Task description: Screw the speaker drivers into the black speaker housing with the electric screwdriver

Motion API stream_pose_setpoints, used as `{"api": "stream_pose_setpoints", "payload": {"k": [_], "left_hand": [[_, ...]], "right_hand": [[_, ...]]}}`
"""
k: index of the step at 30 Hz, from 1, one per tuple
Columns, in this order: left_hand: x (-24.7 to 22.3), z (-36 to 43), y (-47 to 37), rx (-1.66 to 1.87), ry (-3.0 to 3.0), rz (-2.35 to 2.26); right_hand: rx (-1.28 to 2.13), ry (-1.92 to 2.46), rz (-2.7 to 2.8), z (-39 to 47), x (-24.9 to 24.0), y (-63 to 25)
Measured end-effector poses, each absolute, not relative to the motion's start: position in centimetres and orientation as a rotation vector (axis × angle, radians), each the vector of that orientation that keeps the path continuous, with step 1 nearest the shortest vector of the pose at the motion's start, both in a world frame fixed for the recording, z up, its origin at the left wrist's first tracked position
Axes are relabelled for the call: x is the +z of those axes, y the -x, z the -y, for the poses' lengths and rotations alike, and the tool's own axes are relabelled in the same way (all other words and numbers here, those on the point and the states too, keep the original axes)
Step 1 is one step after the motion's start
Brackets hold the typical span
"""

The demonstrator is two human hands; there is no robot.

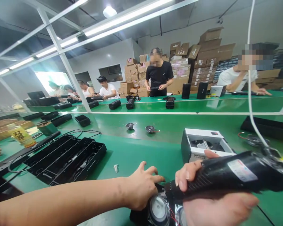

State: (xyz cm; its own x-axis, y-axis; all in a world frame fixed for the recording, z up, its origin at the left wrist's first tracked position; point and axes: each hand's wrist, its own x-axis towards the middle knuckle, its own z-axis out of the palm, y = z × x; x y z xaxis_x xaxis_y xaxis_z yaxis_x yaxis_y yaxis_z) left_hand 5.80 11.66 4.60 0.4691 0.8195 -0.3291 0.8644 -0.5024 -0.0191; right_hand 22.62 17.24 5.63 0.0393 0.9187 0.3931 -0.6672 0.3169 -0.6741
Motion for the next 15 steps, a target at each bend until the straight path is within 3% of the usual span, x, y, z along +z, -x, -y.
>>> {"api": "stream_pose_setpoints", "payload": {"k": [15], "left_hand": [[2.4, -12.6, -4.2, -0.163, -2.435, -1.393]], "right_hand": [[1.245, 0.442, 0.911, -16.9, 5.5, -21.5]]}}
